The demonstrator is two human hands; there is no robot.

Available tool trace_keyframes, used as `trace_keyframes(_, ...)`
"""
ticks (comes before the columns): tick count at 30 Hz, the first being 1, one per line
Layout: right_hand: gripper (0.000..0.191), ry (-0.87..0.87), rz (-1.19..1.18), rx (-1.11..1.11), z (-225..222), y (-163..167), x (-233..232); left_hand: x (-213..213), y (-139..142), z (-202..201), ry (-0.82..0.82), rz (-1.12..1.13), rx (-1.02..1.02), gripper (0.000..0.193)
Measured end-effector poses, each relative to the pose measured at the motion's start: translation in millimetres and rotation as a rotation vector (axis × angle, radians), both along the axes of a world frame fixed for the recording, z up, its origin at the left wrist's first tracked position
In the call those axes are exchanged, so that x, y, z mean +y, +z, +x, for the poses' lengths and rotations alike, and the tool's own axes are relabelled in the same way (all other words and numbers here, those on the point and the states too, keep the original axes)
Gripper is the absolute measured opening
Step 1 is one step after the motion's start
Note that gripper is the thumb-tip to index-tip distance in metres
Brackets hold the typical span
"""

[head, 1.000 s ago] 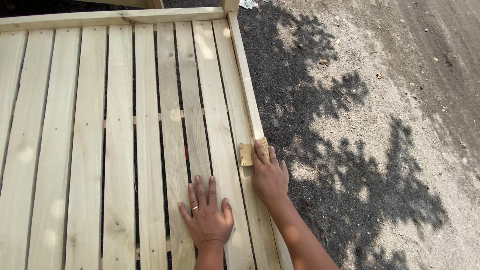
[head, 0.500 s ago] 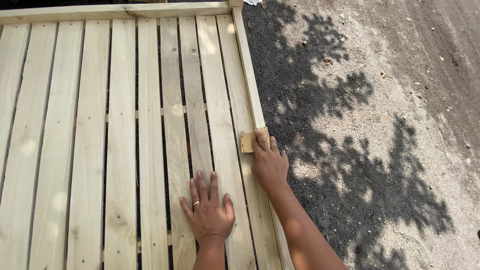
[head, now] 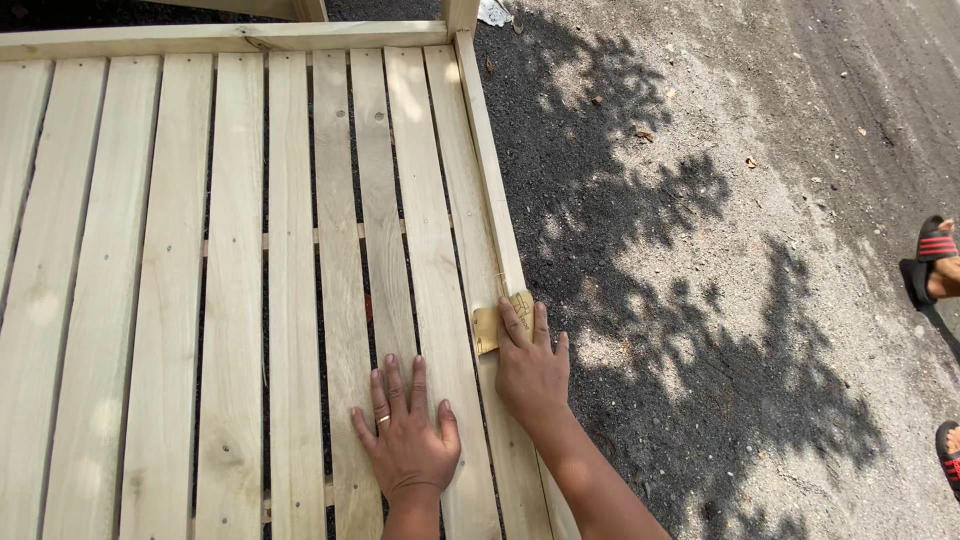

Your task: The person sands the slatted wooden surface of an unfinished furniture frame using sheets of sandpaper held by hand, working across the boards and along the edges. They reposition around the frame and switch sandpaper sheets while continuing to sand different sections of the slats.

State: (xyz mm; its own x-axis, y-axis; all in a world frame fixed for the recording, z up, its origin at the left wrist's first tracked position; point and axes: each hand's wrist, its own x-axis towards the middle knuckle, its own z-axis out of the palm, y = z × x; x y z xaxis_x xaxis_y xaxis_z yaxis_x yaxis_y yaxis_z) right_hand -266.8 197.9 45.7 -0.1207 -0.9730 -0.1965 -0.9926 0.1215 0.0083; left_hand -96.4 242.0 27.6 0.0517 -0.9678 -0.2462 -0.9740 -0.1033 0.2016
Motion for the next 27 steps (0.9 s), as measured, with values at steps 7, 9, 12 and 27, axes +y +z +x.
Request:
trace_keyframes(7, 0.05, 0.033, -0.028, 0.02, -3, 24, -151, -2, -3, 2, -0.012, -0.005, -0.003, 0.078)
trace_keyframes(9, 0.05, 0.073, -0.037, 0.066, -1, 22, -125, -1, -4, 4, -0.009, -0.016, -0.014, 0.077)
trace_keyframes(12, 0.048, 0.071, 0.042, 0.027, 0, 22, -37, 2, -4, 4, -0.012, -0.03, -0.013, 0.073)
trace_keyframes(27, 0.074, -0.112, 0.022, -0.132, -16, 8, 199, 4, -4, -1, -0.004, -0.071, -0.051, 0.072)
